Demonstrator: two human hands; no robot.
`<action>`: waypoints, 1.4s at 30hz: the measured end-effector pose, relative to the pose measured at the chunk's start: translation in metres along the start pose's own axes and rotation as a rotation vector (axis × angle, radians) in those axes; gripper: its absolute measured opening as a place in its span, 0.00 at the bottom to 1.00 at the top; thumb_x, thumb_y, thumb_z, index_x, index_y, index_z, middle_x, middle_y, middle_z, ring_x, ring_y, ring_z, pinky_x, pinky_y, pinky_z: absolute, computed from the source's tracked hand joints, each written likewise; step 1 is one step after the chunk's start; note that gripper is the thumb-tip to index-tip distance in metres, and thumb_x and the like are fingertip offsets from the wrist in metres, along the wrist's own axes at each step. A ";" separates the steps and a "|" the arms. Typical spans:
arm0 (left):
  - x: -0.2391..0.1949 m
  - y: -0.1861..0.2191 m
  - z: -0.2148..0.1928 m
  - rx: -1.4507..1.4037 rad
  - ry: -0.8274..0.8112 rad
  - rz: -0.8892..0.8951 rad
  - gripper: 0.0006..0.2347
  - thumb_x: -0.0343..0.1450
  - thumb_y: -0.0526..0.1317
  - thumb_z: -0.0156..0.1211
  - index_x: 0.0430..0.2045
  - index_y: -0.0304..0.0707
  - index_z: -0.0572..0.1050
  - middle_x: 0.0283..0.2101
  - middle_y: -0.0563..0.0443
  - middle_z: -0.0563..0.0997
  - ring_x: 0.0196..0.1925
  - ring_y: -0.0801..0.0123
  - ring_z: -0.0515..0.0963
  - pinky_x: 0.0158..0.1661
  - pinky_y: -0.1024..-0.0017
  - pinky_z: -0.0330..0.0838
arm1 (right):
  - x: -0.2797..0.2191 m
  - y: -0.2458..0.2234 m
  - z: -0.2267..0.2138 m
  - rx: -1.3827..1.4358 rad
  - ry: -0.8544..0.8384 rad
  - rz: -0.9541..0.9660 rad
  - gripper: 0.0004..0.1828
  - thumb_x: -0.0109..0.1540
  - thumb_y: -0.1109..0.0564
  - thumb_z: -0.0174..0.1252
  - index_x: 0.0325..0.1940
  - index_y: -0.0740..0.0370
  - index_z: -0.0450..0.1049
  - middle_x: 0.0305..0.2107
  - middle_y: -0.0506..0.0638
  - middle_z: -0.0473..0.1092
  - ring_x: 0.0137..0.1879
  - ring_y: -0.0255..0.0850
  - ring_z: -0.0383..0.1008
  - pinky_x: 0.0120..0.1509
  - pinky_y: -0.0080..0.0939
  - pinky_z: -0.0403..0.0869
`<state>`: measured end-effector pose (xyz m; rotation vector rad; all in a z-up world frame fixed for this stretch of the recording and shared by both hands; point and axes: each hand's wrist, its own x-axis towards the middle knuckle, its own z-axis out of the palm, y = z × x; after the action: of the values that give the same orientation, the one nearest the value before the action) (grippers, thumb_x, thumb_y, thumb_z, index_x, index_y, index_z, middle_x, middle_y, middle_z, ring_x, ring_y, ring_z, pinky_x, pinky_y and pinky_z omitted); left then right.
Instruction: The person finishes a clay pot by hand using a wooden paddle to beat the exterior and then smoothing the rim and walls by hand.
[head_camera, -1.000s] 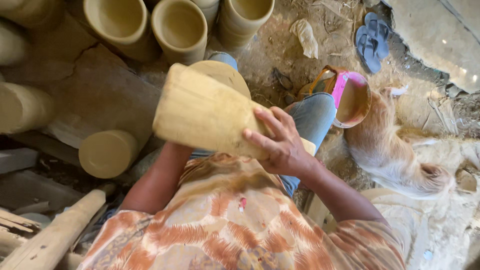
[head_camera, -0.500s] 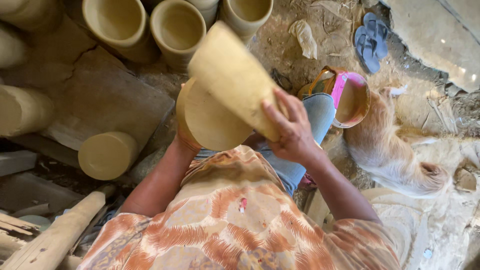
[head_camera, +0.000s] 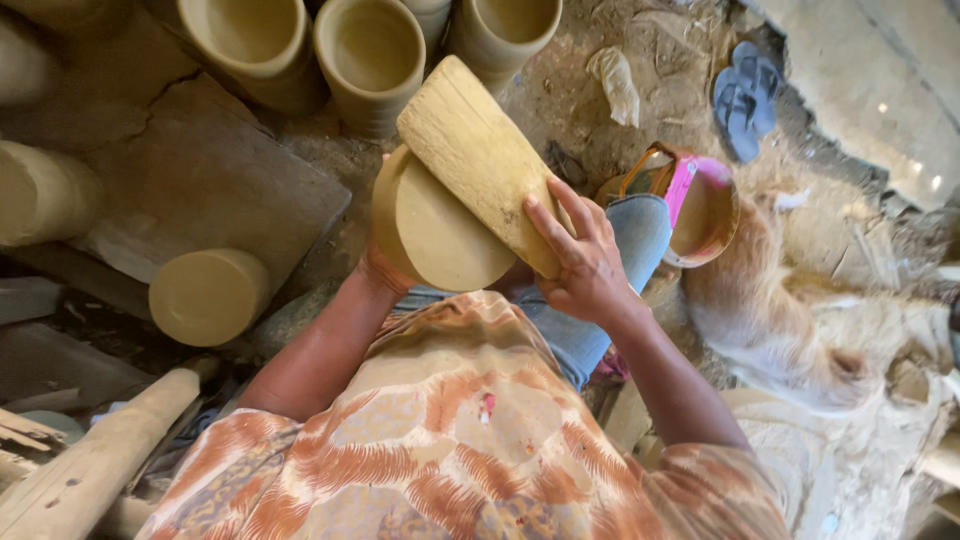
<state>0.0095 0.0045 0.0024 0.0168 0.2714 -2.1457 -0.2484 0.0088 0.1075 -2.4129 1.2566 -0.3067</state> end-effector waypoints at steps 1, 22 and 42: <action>0.001 0.000 0.001 -0.011 -0.011 -0.005 0.34 0.78 0.65 0.40 0.75 0.44 0.56 0.75 0.42 0.61 0.74 0.49 0.64 0.72 0.46 0.58 | 0.001 0.001 -0.001 -0.003 -0.005 -0.013 0.54 0.44 0.62 0.67 0.76 0.51 0.61 0.72 0.65 0.53 0.72 0.66 0.59 0.75 0.64 0.62; 0.017 0.009 0.000 -0.082 -0.161 0.100 0.36 0.75 0.68 0.42 0.75 0.46 0.57 0.74 0.43 0.63 0.74 0.49 0.64 0.72 0.44 0.57 | -0.008 -0.022 0.020 0.176 0.202 -0.211 0.53 0.57 0.65 0.67 0.82 0.53 0.48 0.77 0.66 0.47 0.80 0.69 0.55 0.82 0.62 0.62; -0.012 0.012 0.023 0.031 -0.020 0.071 0.37 0.73 0.71 0.41 0.74 0.49 0.58 0.72 0.44 0.66 0.72 0.49 0.65 0.69 0.42 0.58 | -0.088 0.283 0.062 -0.119 0.221 1.113 0.59 0.52 0.41 0.75 0.80 0.38 0.49 0.74 0.55 0.49 0.73 0.61 0.59 0.74 0.56 0.65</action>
<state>0.0280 0.0034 0.0244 0.0228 0.2231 -2.0782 -0.4828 -0.0494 -0.0751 -1.4211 2.4988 -0.1503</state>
